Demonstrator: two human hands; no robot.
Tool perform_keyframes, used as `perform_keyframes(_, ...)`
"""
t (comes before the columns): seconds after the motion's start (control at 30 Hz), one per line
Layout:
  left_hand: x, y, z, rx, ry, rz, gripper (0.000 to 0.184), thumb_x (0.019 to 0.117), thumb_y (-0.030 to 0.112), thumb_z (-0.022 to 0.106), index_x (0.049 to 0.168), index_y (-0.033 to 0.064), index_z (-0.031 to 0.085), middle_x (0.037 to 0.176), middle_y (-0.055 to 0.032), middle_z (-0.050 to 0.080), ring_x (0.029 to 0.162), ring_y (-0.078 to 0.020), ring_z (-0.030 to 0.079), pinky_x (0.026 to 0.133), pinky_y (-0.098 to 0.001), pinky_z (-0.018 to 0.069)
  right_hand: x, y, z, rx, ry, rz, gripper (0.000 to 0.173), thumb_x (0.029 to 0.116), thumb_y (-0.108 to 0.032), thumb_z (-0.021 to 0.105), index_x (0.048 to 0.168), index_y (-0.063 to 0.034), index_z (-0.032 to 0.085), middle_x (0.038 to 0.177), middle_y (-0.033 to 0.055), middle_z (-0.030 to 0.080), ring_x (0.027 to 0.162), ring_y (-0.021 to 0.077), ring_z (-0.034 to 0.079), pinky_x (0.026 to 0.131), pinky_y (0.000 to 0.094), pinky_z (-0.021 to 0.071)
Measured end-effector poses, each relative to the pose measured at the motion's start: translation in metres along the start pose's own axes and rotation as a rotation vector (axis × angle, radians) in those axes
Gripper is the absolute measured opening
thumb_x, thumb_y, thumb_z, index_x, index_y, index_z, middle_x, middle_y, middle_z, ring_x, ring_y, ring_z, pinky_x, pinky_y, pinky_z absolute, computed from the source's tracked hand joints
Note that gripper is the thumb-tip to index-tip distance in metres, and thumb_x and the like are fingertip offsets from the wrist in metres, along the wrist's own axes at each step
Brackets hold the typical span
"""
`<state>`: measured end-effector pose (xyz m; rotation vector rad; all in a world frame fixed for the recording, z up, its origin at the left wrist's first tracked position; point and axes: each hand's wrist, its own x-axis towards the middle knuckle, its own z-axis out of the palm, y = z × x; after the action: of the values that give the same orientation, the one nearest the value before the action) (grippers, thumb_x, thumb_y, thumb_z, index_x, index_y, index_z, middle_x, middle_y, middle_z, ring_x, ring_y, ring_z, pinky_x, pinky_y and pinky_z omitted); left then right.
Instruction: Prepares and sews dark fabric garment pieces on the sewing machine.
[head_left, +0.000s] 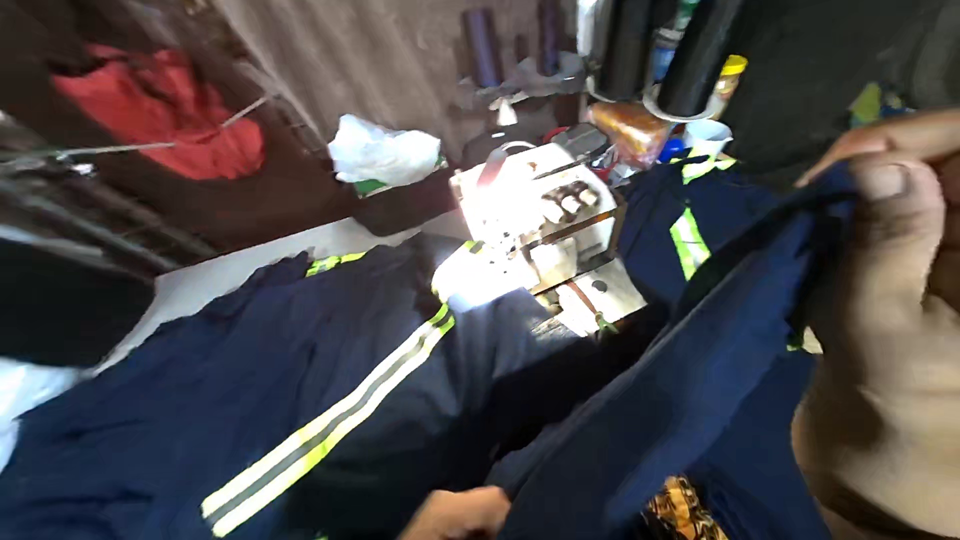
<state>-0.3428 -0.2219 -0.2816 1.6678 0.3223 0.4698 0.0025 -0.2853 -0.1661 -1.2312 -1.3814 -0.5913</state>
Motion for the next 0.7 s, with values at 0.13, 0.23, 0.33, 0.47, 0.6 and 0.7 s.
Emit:
perform_keyframes(0.13, -0.079, 0.002, -0.070, 0.212, 0.525, 0.080, 0.016, 0.0993, 0.029, 0.066, 0.111, 0.0323, 0.075, 0.107, 0.0207, 0.073, 0.098, 0.0063, 0.066, 0.087, -0.0165, 0.0544, -0.037, 0.008, 0.039, 0.249, -0.038, 0.217, 0.017, 0.1094, -0.018, 0.045, 0.109, -0.0146, 0.061, 0.094, -0.0192, 0.060, 0.087, -0.0124, 0.057, 0.079, 0.0109, 0.0494)
perform_keyframes(0.23, -0.095, 0.040, -0.090, 0.416, 0.827, 0.122, 0.019, 0.1039, 0.028, 0.057, 0.115, 0.0315, 0.071, 0.114, 0.0181, 0.071, 0.107, 0.0003, 0.065, 0.097, -0.0234, 0.0530, -0.078, -0.014, 0.075, 0.458, -0.101, 0.278, 0.018, 0.1094, -0.018, 0.044, 0.107, -0.0163, 0.062, 0.097, -0.0208, 0.061, 0.091, -0.0143, 0.057, 0.081, 0.0076, 0.0483)
perform_keyframes(0.33, -0.082, 0.055, -0.123, 0.718, 1.069, 0.257, 0.014, 0.1065, 0.026, 0.052, 0.114, 0.0224, 0.063, 0.110, 0.0136, 0.067, 0.103, -0.0014, 0.066, 0.093, -0.0257, 0.0562, -0.120, -0.035, 0.102, 0.570, -0.048, 0.372, 0.022, 0.1098, -0.015, 0.042, 0.109, -0.0125, 0.064, 0.106, -0.0186, 0.065, 0.102, -0.0122, 0.058, 0.092, 0.0102, 0.0480)
perform_keyframes(0.47, -0.014, 0.024, -0.155, 1.144, 0.988, 0.025, 0.025, 0.1074, 0.012, 0.047, 0.118, -0.0065, 0.060, 0.115, -0.0184, 0.065, 0.100, -0.0210, 0.064, 0.091, -0.0393, 0.0539, -0.197, -0.028, 0.126, 0.329, -0.337, 0.643, 0.027, 0.1075, -0.013, 0.042, 0.101, 0.0060, 0.060, 0.086, -0.0005, 0.060, 0.078, -0.0086, 0.055, 0.075, 0.0102, 0.0480)
perform_keyframes(0.6, 0.018, -0.101, -0.192, 0.991, 0.660, -0.555, 0.028, 0.1063, 0.018, 0.052, 0.128, 0.0083, 0.066, 0.116, -0.0186, 0.070, 0.105, -0.0373, 0.069, 0.093, -0.0604, 0.0528, -0.260, 0.012, 0.110, 0.130, -1.048, 0.883, 0.027, 0.1025, -0.012, 0.058, 0.123, 0.0056, 0.058, 0.100, 0.0240, 0.070, 0.087, 0.0373, 0.072, 0.081, 0.0572, 0.0577)
perform_keyframes(0.7, 0.013, -0.092, -0.194, 0.817, 0.682, -0.550, 0.035, 0.1013, 0.022, 0.065, 0.132, 0.0052, 0.064, 0.109, -0.0177, 0.070, 0.098, -0.0302, 0.068, 0.091, -0.0499, 0.0536, -0.257, 0.019, 0.097, 0.107, -0.983, 0.825, 0.024, 0.0979, -0.011, 0.066, 0.116, 0.0050, 0.063, 0.098, 0.0220, 0.071, 0.082, 0.0363, 0.072, 0.077, 0.0577, 0.0589)
